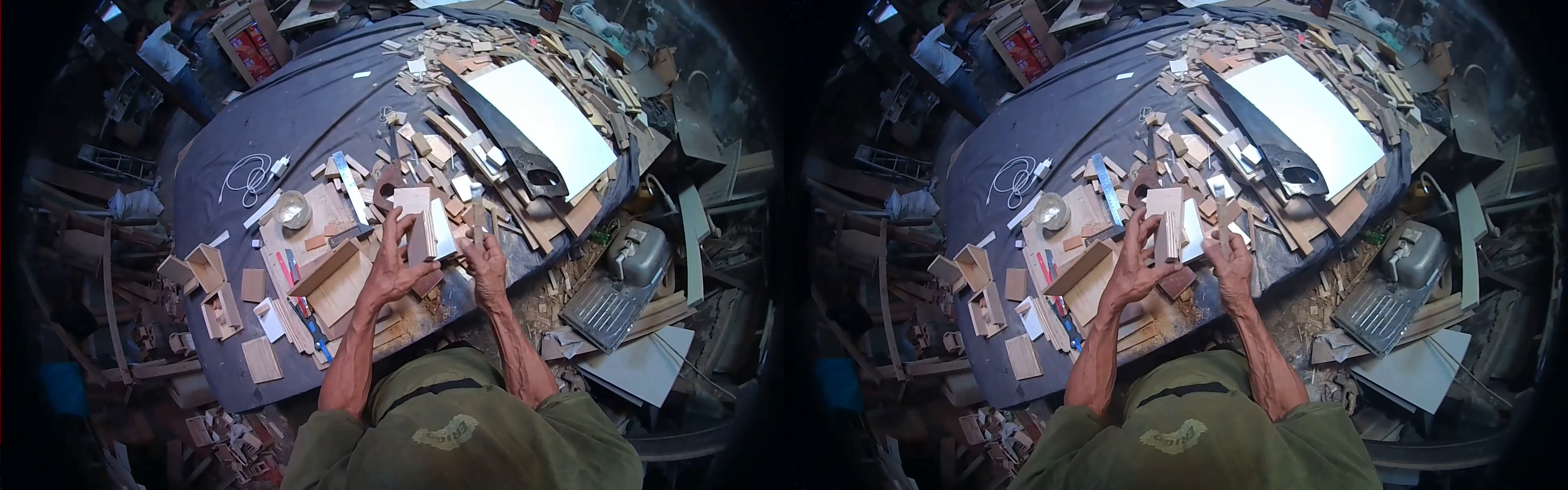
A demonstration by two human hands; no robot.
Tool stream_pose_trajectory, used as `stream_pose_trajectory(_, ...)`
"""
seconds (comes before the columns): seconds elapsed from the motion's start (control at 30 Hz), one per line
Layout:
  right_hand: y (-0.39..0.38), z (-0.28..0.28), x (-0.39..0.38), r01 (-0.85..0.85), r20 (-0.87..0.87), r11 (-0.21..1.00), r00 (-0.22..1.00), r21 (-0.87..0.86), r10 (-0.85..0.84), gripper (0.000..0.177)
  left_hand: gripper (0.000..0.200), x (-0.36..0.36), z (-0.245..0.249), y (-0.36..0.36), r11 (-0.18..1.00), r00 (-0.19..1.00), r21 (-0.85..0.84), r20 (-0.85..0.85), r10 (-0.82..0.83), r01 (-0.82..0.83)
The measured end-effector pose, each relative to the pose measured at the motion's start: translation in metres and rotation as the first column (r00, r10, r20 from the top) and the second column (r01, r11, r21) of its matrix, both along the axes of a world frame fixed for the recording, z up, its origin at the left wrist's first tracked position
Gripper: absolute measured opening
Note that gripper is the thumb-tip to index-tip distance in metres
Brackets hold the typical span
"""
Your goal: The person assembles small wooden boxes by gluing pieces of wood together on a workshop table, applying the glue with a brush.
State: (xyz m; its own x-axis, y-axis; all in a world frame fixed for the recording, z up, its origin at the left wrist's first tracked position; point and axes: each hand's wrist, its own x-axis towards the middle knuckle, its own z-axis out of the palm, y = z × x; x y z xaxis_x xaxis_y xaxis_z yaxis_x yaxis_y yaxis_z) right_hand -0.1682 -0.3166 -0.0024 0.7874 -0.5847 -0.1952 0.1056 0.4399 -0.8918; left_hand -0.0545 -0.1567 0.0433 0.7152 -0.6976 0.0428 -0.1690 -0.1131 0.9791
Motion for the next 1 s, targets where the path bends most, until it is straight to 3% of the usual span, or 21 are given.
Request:
stream_pose_trajectory(0.03, 0.006, 0.012, 0.005, -0.010, 0.001, 0.999, 1.000, -0.035, 0.010, 0.044, 0.115, -0.006, 0.002, 0.002, 0.997, 0.996, -0.070, -0.091, 0.007, -0.014)
stream_pose_trajectory(0.17, 0.025, 0.044, 0.016, -0.163, 0.061, 0.986, 0.985, -0.029, 0.164, 0.075, 0.116, -0.018, 0.012, 0.016, 0.997, 0.998, -0.068, -0.057, 0.023, -0.027)
stream_pose_trajectory(0.3, 0.040, 0.047, 0.028, -0.179, 0.047, 0.984, 0.983, 0.028, 0.177, 0.080, 0.114, -0.029, 0.022, 0.036, 0.999, 1.000, -0.052, 0.022, -0.008, 0.009)
stream_pose_trajectory(0.4, 0.050, 0.060, 0.033, -0.129, -0.069, 0.991, 0.990, -0.029, 0.127, 0.081, 0.116, -0.037, 0.029, 0.055, 0.998, 0.997, -0.056, 0.064, -0.037, 0.041)
stream_pose_trajectory(0.43, 0.058, 0.058, 0.037, -0.063, -0.007, 0.995, 0.998, -0.075, 0.062, 0.060, 0.110, -0.038, 0.030, 0.063, 0.996, 0.999, -0.084, 0.046, -0.026, 0.030)
stream_pose_trajectory(0.53, 0.056, 0.049, 0.031, -0.202, 0.044, 0.977, 0.979, 0.069, 0.200, 0.042, 0.098, -0.037, 0.034, 0.087, 0.997, 0.997, -0.071, -0.071, -0.011, 0.005)
stream_pose_trajectory(0.57, 0.067, 0.048, 0.028, -0.121, -0.045, 0.991, 0.992, -0.060, 0.118, 0.029, 0.095, -0.037, 0.035, 0.096, 0.997, 0.996, -0.074, -0.091, 0.019, -0.026)
stream_pose_trajectory(0.7, 0.093, 0.056, 0.002, -0.242, -0.137, 0.921, 0.968, -0.305, 0.209, 0.031, 0.085, -0.036, 0.041, 0.125, 0.984, 0.980, -0.102, -0.152, 0.129, -0.145)
stream_pose_trajectory(0.93, 0.129, 0.051, -0.006, -0.199, -0.038, 0.811, 0.976, -0.550, 0.214, 0.025, 0.081, -0.033, 0.030, 0.155, 0.972, 0.980, -0.148, -0.115, 0.163, -0.180)
stream_pose_trajectory(1.0, 0.137, 0.054, -0.009, -0.164, 0.026, 0.817, 0.977, -0.552, 0.214, 0.024, 0.081, -0.035, 0.032, 0.161, 0.971, 0.979, -0.161, -0.135, 0.156, -0.177)
